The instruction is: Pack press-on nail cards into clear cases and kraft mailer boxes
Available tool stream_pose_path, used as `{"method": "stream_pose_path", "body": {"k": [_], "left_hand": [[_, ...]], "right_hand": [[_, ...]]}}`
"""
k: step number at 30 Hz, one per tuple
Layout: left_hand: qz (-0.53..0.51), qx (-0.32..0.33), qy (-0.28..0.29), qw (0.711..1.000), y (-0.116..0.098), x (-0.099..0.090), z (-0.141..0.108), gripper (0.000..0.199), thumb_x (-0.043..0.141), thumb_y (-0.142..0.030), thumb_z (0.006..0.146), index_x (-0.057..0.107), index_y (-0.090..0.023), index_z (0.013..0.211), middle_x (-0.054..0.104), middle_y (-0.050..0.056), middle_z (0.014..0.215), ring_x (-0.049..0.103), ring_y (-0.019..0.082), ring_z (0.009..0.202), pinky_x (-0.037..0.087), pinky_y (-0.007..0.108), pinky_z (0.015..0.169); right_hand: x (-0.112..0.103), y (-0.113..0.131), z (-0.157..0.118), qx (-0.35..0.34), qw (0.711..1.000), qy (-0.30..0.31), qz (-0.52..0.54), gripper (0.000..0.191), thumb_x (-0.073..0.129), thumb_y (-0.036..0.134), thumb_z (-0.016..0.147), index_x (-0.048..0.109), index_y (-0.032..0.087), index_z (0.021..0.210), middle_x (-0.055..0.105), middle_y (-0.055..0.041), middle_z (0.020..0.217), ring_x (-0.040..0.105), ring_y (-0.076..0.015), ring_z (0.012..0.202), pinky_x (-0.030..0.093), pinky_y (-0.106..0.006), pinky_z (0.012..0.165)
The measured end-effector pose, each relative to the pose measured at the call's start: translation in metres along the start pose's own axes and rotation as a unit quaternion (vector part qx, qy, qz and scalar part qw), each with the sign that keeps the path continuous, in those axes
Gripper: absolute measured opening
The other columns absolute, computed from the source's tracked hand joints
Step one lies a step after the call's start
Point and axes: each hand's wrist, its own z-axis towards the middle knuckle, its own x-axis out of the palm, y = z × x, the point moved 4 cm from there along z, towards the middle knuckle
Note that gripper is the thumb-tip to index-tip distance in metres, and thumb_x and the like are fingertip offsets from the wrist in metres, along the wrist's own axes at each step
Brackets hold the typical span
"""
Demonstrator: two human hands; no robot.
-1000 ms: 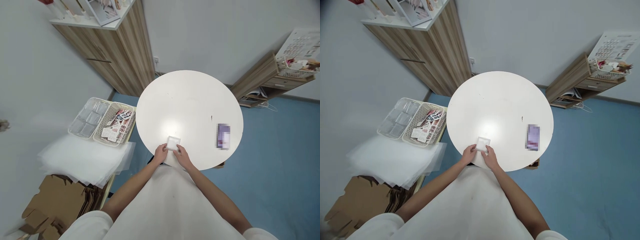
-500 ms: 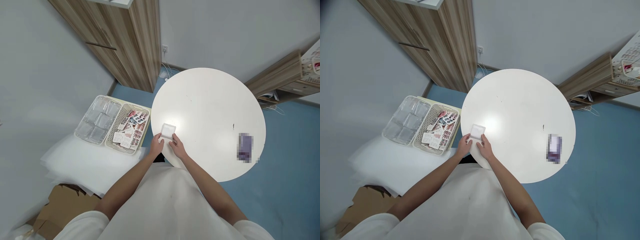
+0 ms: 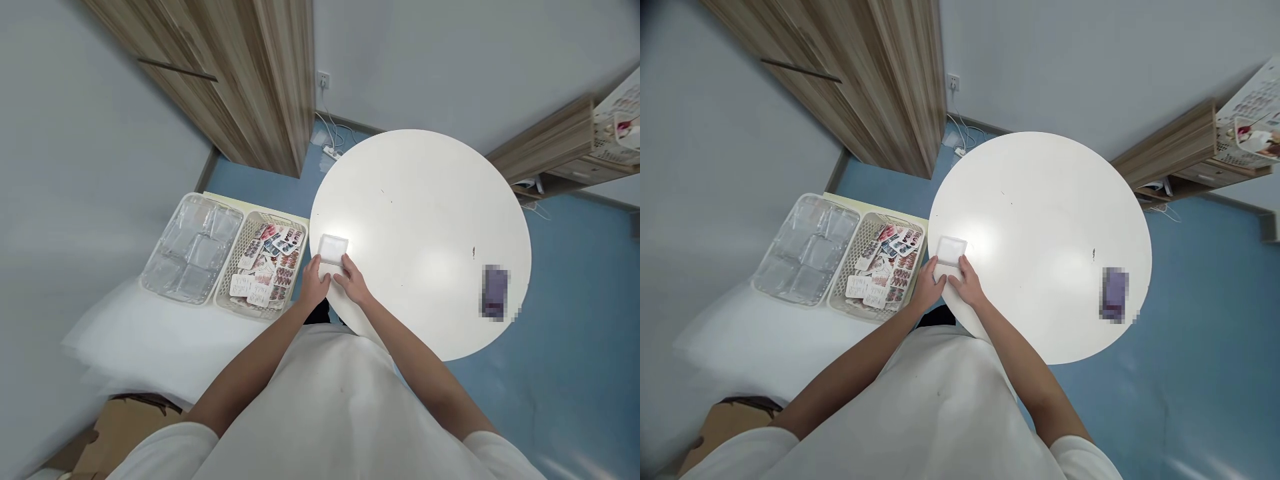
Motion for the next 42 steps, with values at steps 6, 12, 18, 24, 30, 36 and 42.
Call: {"method": "stream_pose_path", "body": {"k": [6,12,18,24,30,36,42], "left_hand": [[0.021,0.032,0.033,0.999,0.004,-0.001,0.0,0.062,0.046,-0.027,0.079,0.023,-0.018,0.135,0.029,0.01,0.139,0.026,0.025,0.127,0.027,0.04,0.103],[0.051,0.069,0.022,0.996,-0.002,-0.003,-0.01,0.063,0.046,-0.027,0.079,0.019,-0.021,0.136,0.013,0.008,0.145,0.015,0.026,0.132,0.022,0.043,0.104],[0.076,0.074,0.003,0.994,-0.012,-0.002,-0.042,0.048,0.046,-0.027,0.079,0.039,-0.021,0.126,0.027,0.008,0.14,0.025,0.024,0.128,0.026,0.041,0.103],[0.049,0.084,0.077,0.992,-0.031,-0.001,-0.092,0.035,0.042,-0.031,0.081,0.052,-0.022,0.113,0.053,0.007,0.119,0.048,0.021,0.11,0.038,0.035,0.093],[0.088,0.074,0.095,0.989,-0.046,-0.002,-0.153,0.035,0.043,-0.034,0.08,0.054,-0.026,0.113,0.059,0.006,0.11,0.052,0.023,0.103,0.039,0.035,0.09],[0.161,0.071,0.043,0.983,-0.035,-0.008,-0.206,0.036,0.041,-0.033,0.082,0.051,-0.026,0.116,0.059,0.006,0.109,0.054,0.023,0.099,0.041,0.034,0.084],[0.15,0.023,-0.035,0.988,-0.017,-0.029,-0.249,0.036,0.042,-0.036,0.081,0.053,-0.026,0.115,0.058,0.005,0.113,0.052,0.023,0.105,0.039,0.033,0.089]], "right_hand": [[-0.003,-0.003,0.0,0.0,0.999,0.027,-0.019,0.07,0.053,0.04,0.075,0.021,0.029,0.136,0.016,-0.0008,0.145,0.018,-0.0219,0.131,0.031,-0.04,0.1],[-0.007,-0.004,-0.014,-0.005,0.999,0.035,-0.015,0.081,0.057,0.04,0.072,0.01,0.032,0.137,0.011,-0.0022,0.146,0.016,-0.0238,0.13,0.031,-0.043,0.097],[-0.023,-0.001,-0.056,-0.031,0.995,0.084,-0.033,0.081,0.058,0.037,0.07,0.011,0.033,0.136,0.018,-0.0053,0.143,0.04,-0.0206,0.115,0.042,-0.038,0.087],[-0.06,-0.022,-0.101,-0.017,0.997,0.063,-0.046,0.061,0.051,0.032,0.074,0.03,0.027,0.13,0.039,-0.009,0.131,0.057,-0.0148,0.085,0.047,-0.035,0.078],[-0.073,-0.04,-0.12,-0.047,0.993,0.085,-0.069,0.04,0.049,0.031,0.074,0.05,0.024,0.113,0.056,-0.0063,0.11,0.058,-0.0153,0.077,0.049,-0.036,0.076],[-0.041,-0.033,-0.126,-0.093,0.968,0.202,-0.116,0.033,0.051,0.03,0.074,0.055,0.023,0.106,0.06,-0.0048,0.101,0.058,-0.0147,0.074,0.049,-0.033,0.071],[-0.004,-0.015,-0.135,-0.139,0.937,0.27,-0.174,0.034,0.051,0.031,0.073,0.055,0.023,0.106,0.06,-0.0046,0.1,0.058,-0.015,0.076,0.049,-0.032,0.071]]}}
